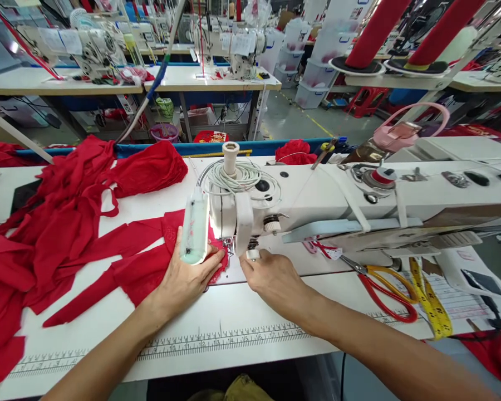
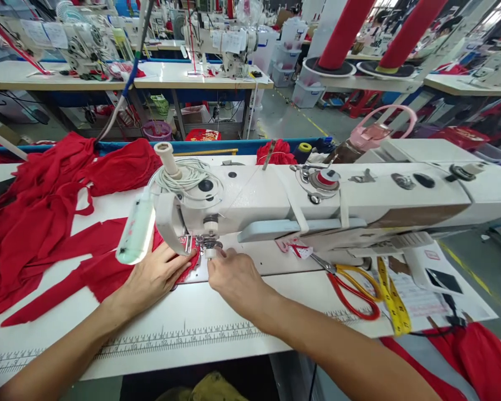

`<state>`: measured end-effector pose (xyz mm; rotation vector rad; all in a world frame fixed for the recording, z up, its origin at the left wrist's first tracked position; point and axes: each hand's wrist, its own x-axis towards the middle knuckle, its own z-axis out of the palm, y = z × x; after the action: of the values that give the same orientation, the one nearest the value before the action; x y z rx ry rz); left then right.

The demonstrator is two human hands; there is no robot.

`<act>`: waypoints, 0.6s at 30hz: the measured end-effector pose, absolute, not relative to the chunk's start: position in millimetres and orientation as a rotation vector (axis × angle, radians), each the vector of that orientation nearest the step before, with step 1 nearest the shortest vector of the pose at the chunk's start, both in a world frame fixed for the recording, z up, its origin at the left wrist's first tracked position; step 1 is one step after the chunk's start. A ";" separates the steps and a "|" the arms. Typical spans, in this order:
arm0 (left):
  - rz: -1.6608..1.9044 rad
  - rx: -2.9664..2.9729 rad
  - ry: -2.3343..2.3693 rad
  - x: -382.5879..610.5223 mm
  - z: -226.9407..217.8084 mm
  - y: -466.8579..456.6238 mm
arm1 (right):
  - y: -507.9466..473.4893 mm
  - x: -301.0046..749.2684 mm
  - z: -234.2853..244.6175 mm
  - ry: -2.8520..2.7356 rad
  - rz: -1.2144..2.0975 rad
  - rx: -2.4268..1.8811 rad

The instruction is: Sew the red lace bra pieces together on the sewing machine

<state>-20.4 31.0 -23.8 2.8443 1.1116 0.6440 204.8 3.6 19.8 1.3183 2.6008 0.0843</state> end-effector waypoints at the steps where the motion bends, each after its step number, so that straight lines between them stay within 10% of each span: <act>1: 0.648 2.847 1.109 -20.7 -24.0 31.7 | 2.8 209.1 16.9 2.614 0.078 1.362; 18: 0.665 2.758 1.095 -23.6 -30.2 28.0 | 20.9 212.8 -25.9 3.252 0.020 1.335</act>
<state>-23.6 28.0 -30.2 2.7579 1.0955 0.6646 212.8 20.9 -25.9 1.3353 3.2518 0.0195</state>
